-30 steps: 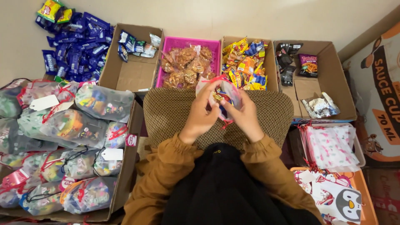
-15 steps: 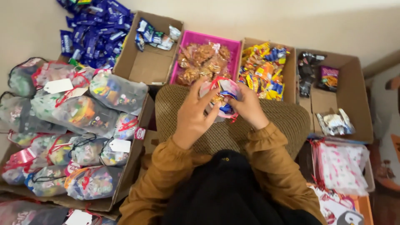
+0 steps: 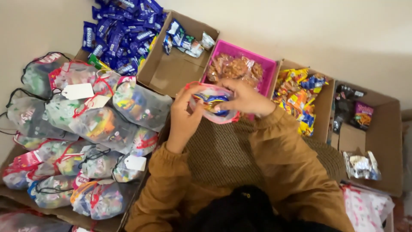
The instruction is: The person packs assorted snack items into small drawstring bags. They place chips and other snacks into each bag, then tie the drawstrings to close them. Completed bags are set aside in a pile.
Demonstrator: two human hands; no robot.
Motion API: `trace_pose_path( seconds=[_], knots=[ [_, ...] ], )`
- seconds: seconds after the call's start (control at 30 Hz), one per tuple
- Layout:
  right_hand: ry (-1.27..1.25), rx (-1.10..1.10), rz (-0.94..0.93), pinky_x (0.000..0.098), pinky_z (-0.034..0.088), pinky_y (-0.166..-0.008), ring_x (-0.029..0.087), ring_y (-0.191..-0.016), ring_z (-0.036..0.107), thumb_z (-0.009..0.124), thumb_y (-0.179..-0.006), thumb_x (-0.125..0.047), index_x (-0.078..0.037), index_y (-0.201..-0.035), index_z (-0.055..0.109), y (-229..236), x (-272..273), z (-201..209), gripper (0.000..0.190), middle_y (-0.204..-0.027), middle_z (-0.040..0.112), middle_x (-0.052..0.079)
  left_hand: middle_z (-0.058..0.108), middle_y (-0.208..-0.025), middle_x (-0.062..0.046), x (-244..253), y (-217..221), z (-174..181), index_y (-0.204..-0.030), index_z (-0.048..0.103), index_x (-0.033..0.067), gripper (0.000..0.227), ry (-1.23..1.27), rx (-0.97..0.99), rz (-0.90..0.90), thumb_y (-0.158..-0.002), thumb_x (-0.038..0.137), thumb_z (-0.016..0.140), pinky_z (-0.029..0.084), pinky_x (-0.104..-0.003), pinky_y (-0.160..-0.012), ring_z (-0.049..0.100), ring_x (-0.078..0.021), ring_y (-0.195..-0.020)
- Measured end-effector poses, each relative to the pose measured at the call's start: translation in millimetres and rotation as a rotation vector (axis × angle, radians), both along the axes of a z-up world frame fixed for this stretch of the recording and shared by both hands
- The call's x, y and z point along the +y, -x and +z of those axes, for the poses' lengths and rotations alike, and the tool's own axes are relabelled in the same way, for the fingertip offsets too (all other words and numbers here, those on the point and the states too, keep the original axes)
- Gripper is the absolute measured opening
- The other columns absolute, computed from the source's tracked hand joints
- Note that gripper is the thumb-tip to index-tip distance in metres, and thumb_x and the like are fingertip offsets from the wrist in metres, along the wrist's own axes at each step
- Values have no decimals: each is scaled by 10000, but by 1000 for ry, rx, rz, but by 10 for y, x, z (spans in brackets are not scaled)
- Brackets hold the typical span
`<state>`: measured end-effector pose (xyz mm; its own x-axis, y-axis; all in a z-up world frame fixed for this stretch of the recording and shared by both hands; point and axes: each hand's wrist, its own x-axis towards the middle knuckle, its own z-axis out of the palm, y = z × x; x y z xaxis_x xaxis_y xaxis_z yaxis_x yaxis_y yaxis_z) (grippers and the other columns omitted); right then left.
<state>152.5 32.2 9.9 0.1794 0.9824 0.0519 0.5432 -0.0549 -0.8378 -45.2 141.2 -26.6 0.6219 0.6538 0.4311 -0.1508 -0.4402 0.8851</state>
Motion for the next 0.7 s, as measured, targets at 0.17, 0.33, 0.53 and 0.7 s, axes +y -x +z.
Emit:
trace_pose_path(
  seconds=[0.17,0.33,0.53,0.7],
  knots=[
    [-56,264,49,254,539,-844,76,-929,611,834,-856,-201,-83,-1125,720,-542,839,-250,315,-956,668,-35,647,-1193,-172,377,-78,-279,-1262,681,111,383,25,-88,220,-892,35,615,431,-455,-1063,618,-382,-1165],
    [197,-118,-501,350,572,-740,215,-834,740,762,-838,-347,-224,-1019,779,-1872,1786,-1946,219,-880,743,32,616,-1239,-171,770,-246,-559,-1270,677,100,418,144,-99,418,-876,-21,606,393,-459,-1118,596,-355,-1229],
    [204,-600,-440,434,594,-855,363,-977,720,746,-892,-256,-119,-1075,750,-2406,2404,-2935,228,-1003,669,124,594,-1262,-187,1050,-433,-863,-1278,659,64,400,167,-85,536,-887,-10,616,384,-479,-1120,578,-368,-1257],
    [453,-817,-355,593,463,-1024,347,-1305,523,645,-938,-356,-234,-1156,755,-2045,2620,-2627,273,-1388,530,115,600,-1262,-165,1110,-542,-1008,-1272,679,82,407,254,-35,554,-881,-12,612,378,-467,-1137,584,-351,-1252]
  ],
)
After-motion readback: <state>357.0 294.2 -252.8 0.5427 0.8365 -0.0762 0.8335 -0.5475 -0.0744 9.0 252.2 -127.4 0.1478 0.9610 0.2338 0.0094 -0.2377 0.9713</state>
